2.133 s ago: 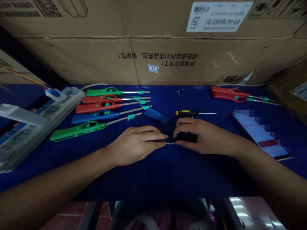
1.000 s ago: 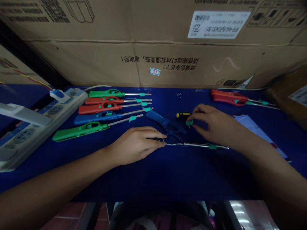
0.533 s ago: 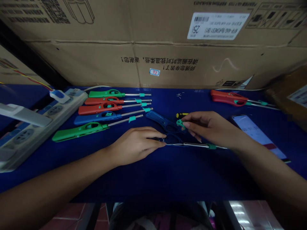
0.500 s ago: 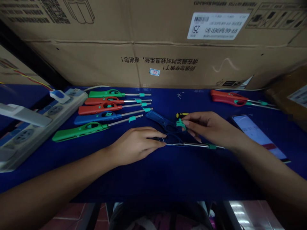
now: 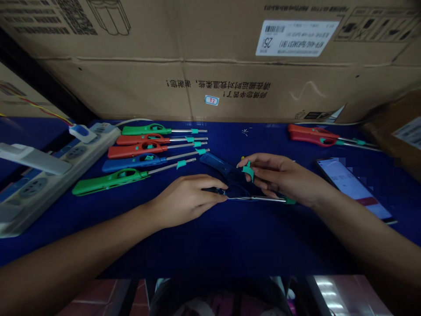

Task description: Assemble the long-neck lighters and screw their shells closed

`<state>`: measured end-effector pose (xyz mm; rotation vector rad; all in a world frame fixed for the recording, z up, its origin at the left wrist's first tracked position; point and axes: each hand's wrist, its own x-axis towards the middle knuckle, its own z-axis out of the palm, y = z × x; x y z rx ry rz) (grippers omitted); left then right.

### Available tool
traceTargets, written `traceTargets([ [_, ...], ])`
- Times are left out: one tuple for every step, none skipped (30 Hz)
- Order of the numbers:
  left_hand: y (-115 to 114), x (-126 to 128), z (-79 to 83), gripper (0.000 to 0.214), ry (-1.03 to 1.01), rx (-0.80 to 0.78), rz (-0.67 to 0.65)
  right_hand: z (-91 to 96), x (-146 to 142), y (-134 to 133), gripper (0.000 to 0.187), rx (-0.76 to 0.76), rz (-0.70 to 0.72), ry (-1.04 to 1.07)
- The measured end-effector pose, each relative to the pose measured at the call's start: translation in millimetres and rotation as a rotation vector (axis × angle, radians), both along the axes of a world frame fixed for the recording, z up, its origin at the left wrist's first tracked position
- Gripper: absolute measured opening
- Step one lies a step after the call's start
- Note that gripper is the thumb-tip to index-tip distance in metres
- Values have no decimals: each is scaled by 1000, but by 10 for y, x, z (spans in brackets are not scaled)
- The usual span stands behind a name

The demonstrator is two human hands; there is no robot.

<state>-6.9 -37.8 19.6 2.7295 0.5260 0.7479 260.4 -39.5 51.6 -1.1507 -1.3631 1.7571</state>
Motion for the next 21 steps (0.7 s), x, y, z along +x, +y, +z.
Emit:
traceTargets([
  [0,1,4,20,4,0,-2,2,-4,1,26,-15,-16,16],
  [0,1,7,20,7,-1,-3,3,-8,3,26,-30,-31,31],
  [2,1,9,20,7,-1,-4,4,-13,4,27,-31,-41,37],
  [3,1,9,20,6,-2,-6,4,-18,4,28,-16,-45,28],
  [5,0,8,20,6,-3,-6,2,-22,3,29,14,-39,4],
  [6,-2,6,21,5,-4,-7,-1,-27,2,30,52,-26,-28],
  [7,-3,4,21,6,-5,-8,-4,-30,1,31,88,-10,-60],
  [7,-4,1,20,8,-5,-10,-8,-33,0,33,113,5,-87],
  [7,-5,-1,20,9,-5,-11,-10,-35,-1,34,123,15,-103],
  [7,-6,-4,20,8,-5,-12,-11,-36,0,34,123,16,-112],
  [7,-7,-5,20,7,-7,-13,-12,-35,1,34,122,8,-123],
  [7,-7,-7,20,6,-8,-14,-13,-34,2,35,123,-5,-139],
  [8,-7,-7,20,6,-10,-13,-14,-31,2,36,127,-19,-162],
  [8,-6,-8,20,7,-12,-11,-17,-29,1,38,134,-28,-191],
  [8,-4,-7,20,8,-12,-9,-24,-28,-2,40,146,-31,-224],
  [8,-2,-7,20,10,-11,-5,-34,-29,-7,41,170,-33,-260],
  [7,0,-7,20,10,-8,-3,-49,-31,-14,42,212,-34,-298],
  [6,2,-6,20,8,-4,-3,-68,-35,-23,40,275,-36,-343],
  [4,4,-6,20,6,-2,-2,-89,-41,-32,37,354,-37,-393],
  [2,7,-6,20,6,-2,-2,-110,-48,-41,32,441,-34,-444],
  [0,8,-5,20,5,-5,0,-129,-55,-50,27,526,-22,-491],
])
